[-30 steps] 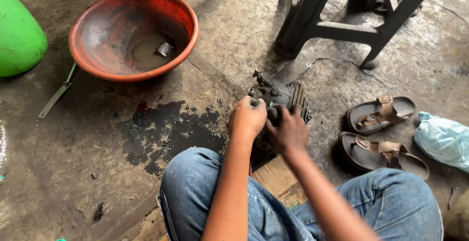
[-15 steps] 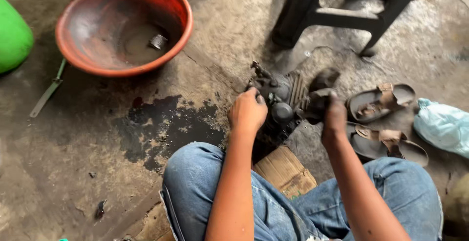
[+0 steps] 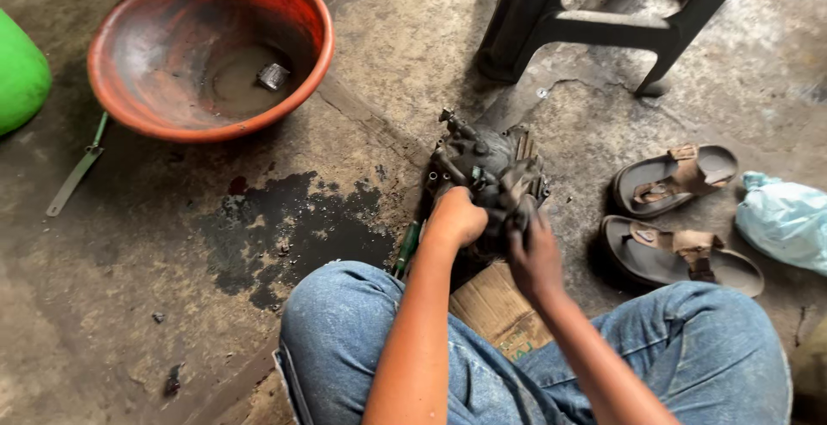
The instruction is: The person sits on the floor and wipes a disassembled engine casing with a cloth. They rotate the part to clean different sides and crevices, removing visible grime and oil from the metal surface.
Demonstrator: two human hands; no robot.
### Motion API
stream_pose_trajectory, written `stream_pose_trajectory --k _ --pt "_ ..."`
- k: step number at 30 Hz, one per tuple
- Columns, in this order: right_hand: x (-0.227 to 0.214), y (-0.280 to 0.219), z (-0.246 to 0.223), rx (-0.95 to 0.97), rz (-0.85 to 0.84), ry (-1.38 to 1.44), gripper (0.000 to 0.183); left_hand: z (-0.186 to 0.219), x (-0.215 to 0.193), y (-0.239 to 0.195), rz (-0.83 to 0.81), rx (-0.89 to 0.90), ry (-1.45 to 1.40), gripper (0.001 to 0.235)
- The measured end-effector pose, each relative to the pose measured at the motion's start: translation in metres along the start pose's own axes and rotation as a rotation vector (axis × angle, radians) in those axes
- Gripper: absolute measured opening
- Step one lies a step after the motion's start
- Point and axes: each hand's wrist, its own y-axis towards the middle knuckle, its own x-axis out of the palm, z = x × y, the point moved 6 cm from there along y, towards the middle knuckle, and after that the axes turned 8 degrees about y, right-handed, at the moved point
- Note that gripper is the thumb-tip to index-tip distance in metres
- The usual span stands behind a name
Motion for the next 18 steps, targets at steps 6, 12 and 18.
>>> stream_pose_trajectory --k 6,12,18 --pt "0.004 0.089 -0.034 0.408 -0.409 -0.383 0.039 -0.008 0.005 0.015 0.032 -0.047 -0.064 0.034" --pt "0.044 0.089 -0.087 0.086 -0.372 -0.738 0.029 -0.043 0.026 0.049 0.103 -0.083 -0.318 0.031" --pt "0.022 -0.034 -0.101 -0.727 -0.012 -0.627 0.032 -0.050 -0.025 0.016 0.359 -0.303 -0.110 0.032"
